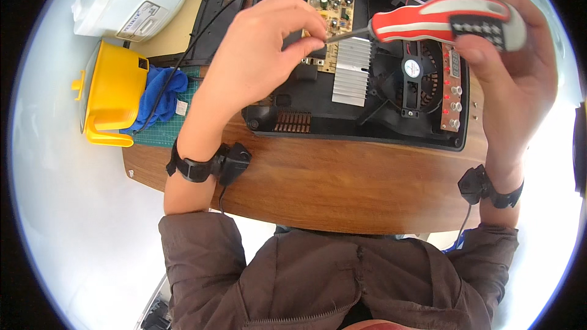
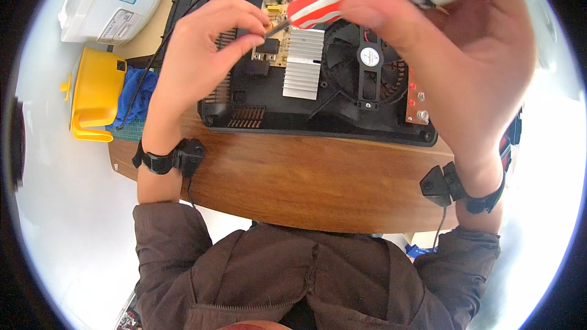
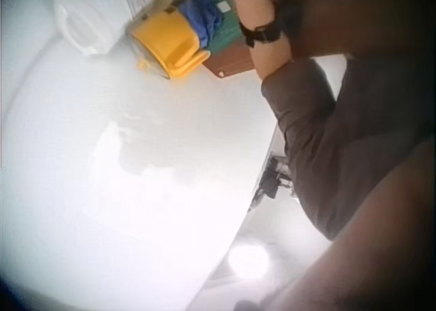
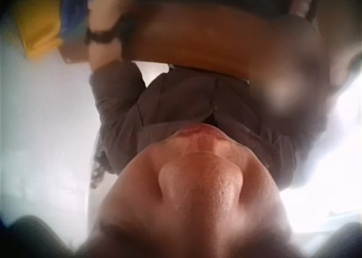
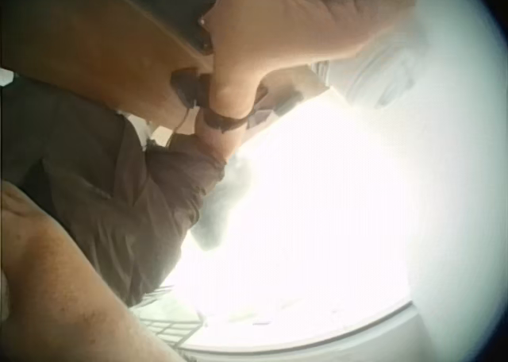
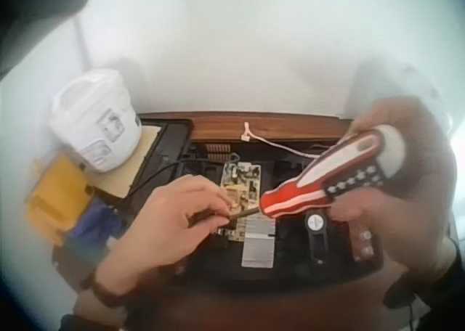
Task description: The person assembles an electronic device on a wooden table, using a screwdriver to fasten screws into a circuit board and securing a fan and heatsink inside a black plastic housing. The person handles screws, a circuit board, a fan, and a heatsink, placing components into the housing and tightening them.
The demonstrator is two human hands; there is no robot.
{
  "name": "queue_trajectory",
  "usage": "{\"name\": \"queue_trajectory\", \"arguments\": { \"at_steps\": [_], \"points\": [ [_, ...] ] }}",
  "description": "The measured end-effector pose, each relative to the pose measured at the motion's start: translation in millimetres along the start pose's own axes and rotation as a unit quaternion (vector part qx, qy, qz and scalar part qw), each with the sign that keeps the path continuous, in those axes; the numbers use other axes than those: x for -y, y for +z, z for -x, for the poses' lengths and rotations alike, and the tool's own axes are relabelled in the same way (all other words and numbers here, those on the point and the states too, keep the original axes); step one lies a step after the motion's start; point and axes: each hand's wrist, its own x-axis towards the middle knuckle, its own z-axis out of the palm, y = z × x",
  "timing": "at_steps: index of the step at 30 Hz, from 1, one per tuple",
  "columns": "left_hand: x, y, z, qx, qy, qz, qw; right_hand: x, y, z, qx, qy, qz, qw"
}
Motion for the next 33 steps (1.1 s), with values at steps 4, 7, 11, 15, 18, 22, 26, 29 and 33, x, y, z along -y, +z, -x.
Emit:
{"name": "queue_trajectory", "arguments": {
  "at_steps": [4, 7, 11, 15, 18, 22, 26, 29, 33],
  "points": [
    [8.7, 8.1, 10.5, 0.017, -0.069, -0.001, 0.998, 19.3, 52.1, -27.8, 0.019, -0.044, 0.043, 0.998],
    [14.7, 12.7, 16.3, 0.014, -0.061, -0.003, 0.998, 14.1, 45.5, -40.5, 0.116, -0.094, 0.042, 0.988],
    [15.0, 13.5, 14.4, 0.029, -0.048, -0.038, 0.998, 13.7, 43.4, -47.7, 0.166, -0.132, 0.04, 0.976],
    [15.9, 17.2, 17.6, 0.023, -0.039, -0.07, 0.997, 11.0, 49.6, -48.7, 0.193, -0.154, 0.03, 0.968],
    [15.1, 18.9, 18.0, 0.019, -0.024, -0.076, 0.997, 9.8, 50.3, -47.3, 0.204, -0.162, 0.025, 0.965],
    [13.4, 19.6, 21.8, 0.027, -0.035, -0.104, 0.994, 6.5, 52.8, -45.6, 0.215, -0.173, 0.011, 0.961],
    [10.9, 21.7, 21.2, 0.024, -0.046, -0.089, 0.995, 7.9, 53.3, -43.9, 0.223, -0.179, 0.007, 0.958],
    [14.2, 25.2, 23.7, 0.023, -0.056, -0.073, 0.996, 7.0, 53.9, -41.6, 0.228, -0.182, 0.001, 0.957],
    [9.4, 24.1, 25.4, 0.024, -0.076, -0.063, 0.995, 7.4, 54.5, -41.8, 0.237, -0.185, 0.005, 0.954]
  ]
}}
